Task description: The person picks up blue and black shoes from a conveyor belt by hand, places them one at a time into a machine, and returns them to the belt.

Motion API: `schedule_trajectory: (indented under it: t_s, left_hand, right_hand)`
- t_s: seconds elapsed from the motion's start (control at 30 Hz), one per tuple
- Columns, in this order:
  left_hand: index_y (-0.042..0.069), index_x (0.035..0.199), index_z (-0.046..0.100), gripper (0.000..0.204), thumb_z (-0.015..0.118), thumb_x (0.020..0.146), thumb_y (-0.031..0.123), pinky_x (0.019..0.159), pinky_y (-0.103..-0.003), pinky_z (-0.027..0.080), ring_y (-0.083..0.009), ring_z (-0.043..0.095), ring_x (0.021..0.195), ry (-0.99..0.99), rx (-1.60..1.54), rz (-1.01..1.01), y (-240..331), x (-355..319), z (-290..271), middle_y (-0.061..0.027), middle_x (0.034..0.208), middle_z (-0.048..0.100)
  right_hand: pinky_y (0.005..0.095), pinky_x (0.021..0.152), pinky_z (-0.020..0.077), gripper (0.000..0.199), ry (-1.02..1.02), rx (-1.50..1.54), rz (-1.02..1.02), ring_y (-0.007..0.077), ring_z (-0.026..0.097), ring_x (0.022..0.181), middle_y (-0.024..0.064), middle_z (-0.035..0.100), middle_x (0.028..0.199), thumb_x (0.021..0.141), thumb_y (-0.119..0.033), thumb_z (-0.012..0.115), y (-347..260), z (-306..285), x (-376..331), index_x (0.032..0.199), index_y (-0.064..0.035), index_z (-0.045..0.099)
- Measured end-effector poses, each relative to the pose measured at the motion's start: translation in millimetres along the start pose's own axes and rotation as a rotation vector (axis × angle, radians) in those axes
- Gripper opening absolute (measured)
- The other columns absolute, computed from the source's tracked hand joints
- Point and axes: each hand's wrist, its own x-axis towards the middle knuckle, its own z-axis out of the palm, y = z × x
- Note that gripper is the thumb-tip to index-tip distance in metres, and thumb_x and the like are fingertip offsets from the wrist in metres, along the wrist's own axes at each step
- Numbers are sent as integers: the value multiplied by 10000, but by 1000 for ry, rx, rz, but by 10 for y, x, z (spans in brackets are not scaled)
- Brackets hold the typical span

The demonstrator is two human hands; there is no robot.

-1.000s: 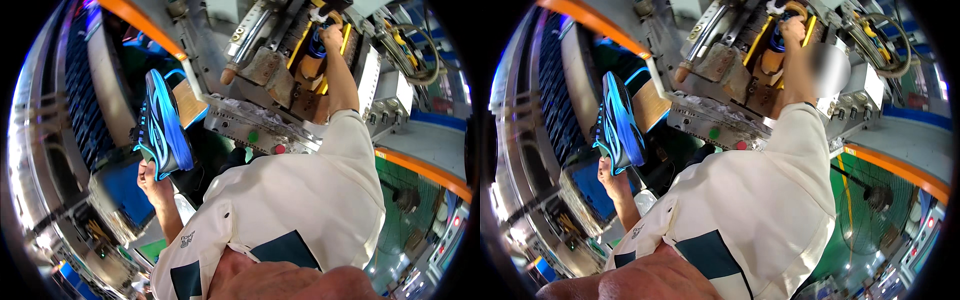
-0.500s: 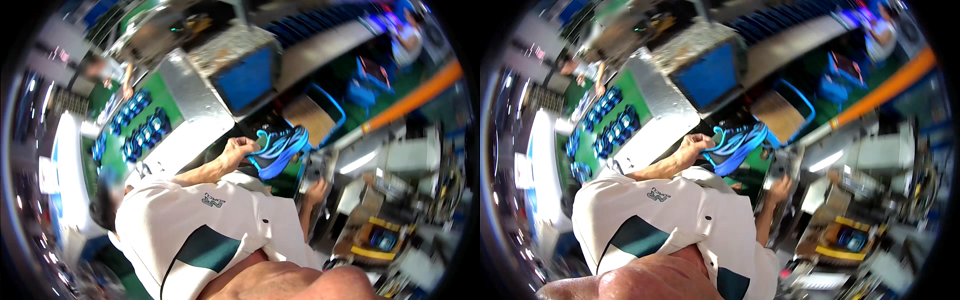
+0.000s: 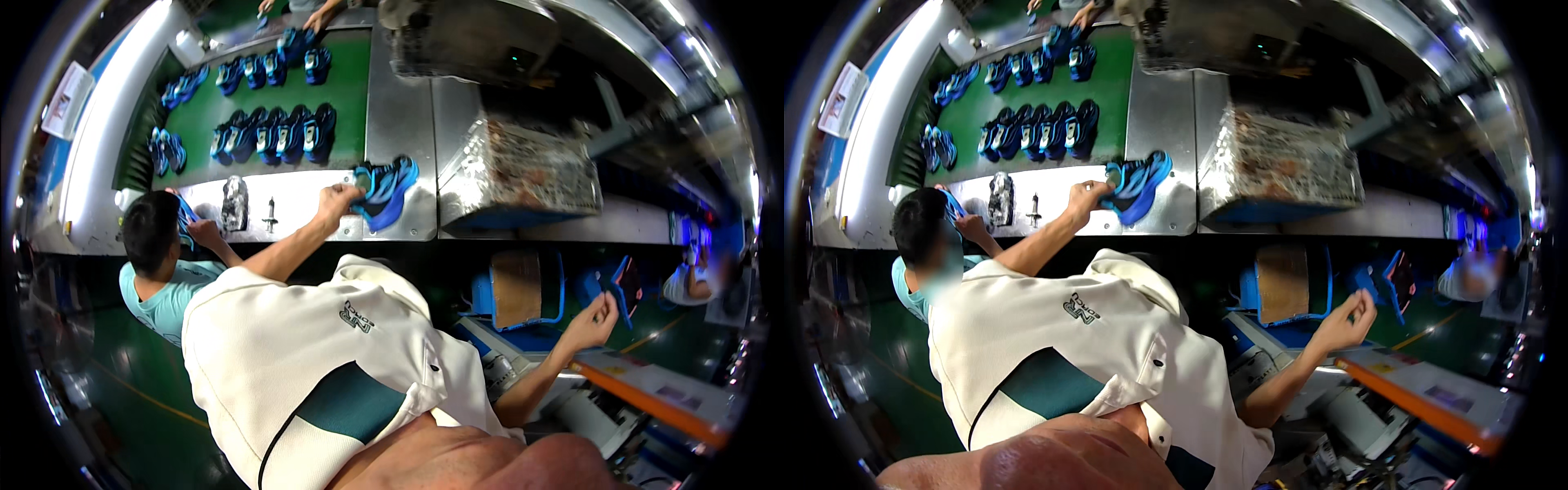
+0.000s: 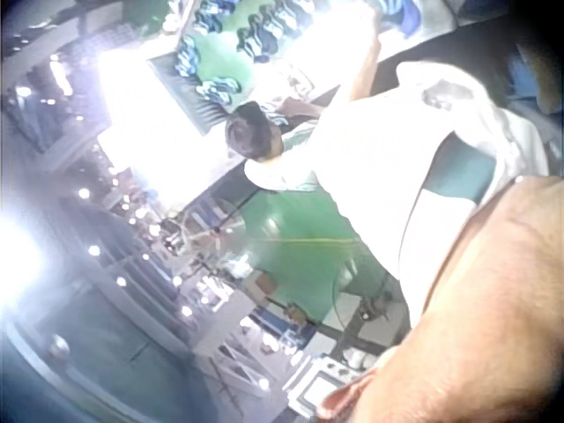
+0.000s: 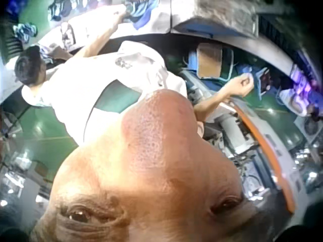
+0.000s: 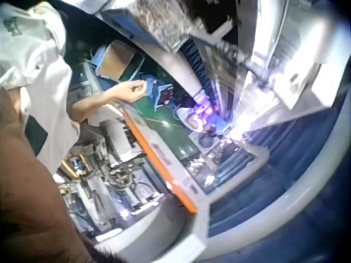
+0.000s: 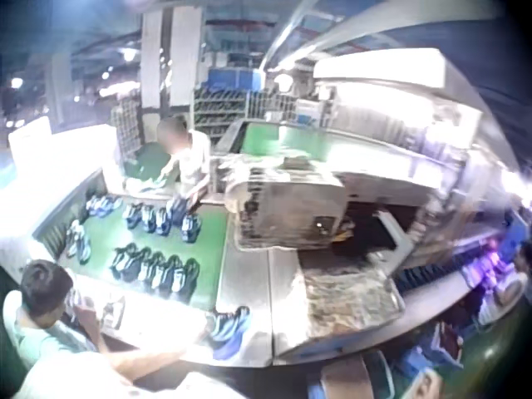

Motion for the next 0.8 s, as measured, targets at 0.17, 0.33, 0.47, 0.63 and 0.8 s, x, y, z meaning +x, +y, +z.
schedule_trajectory:
  t_s: [0.17, 0.33, 0.47, 0.63, 0.8]
  left_hand:
    - [10, 814, 623, 242, 760, 717, 185, 510, -298, 543, -154, 607, 609, 164, 7, 31, 151, 1772, -421, -65, 755, 627]
    - [7, 715, 603, 257, 784, 650, 177, 486, -281, 498, -131, 546, 533, 446, 106, 87, 443, 3626, -710, -55, 647, 592]
    - [-3, 812, 651, 389, 698, 608, 324, 771, -405, 495, -338, 635, 848, 573, 447, 200, 814, 4786, -924, -219, 846, 658]
    - [8, 1041, 562, 404, 633, 766, 296, 831, -486, 482, -422, 595, 968, 484, 894, 141, 943, 5642, -961, -237, 1031, 626]
    - [22, 1171, 454, 462, 601, 821, 286, 864, -496, 458, -418, 559, 1042, 559, 849, 336, 489, 5493, -837, -240, 1194, 527]
  right_hand:
    - [337, 724, 486, 264, -236, -322, -136, 277, 623, 833, 164, 648, 936, 830, -148, 608, 46, 1461, 815, 1043, 6, 637]
    - [393, 926, 406, 475, -411, -402, 149, 362, 554, 1074, 211, 598, 1169, 909, -342, 472, 198, 2151, 1105, 1155, 52, 571]
    - [390, 901, 432, 479, -359, -538, 285, 302, 549, 1093, 191, 562, 1229, 959, -377, 422, 135, 2153, 1057, 1216, 5, 560]
    - [361, 865, 446, 416, -416, -415, 301, 260, 572, 1009, 165, 604, 1135, 944, -310, 467, 101, 2234, 1086, 1183, 12, 577]
    - [331, 834, 455, 378, -440, -395, 328, 209, 577, 953, 137, 624, 1076, 937, -271, 500, 217, 2089, 1108, 1175, 10, 581]
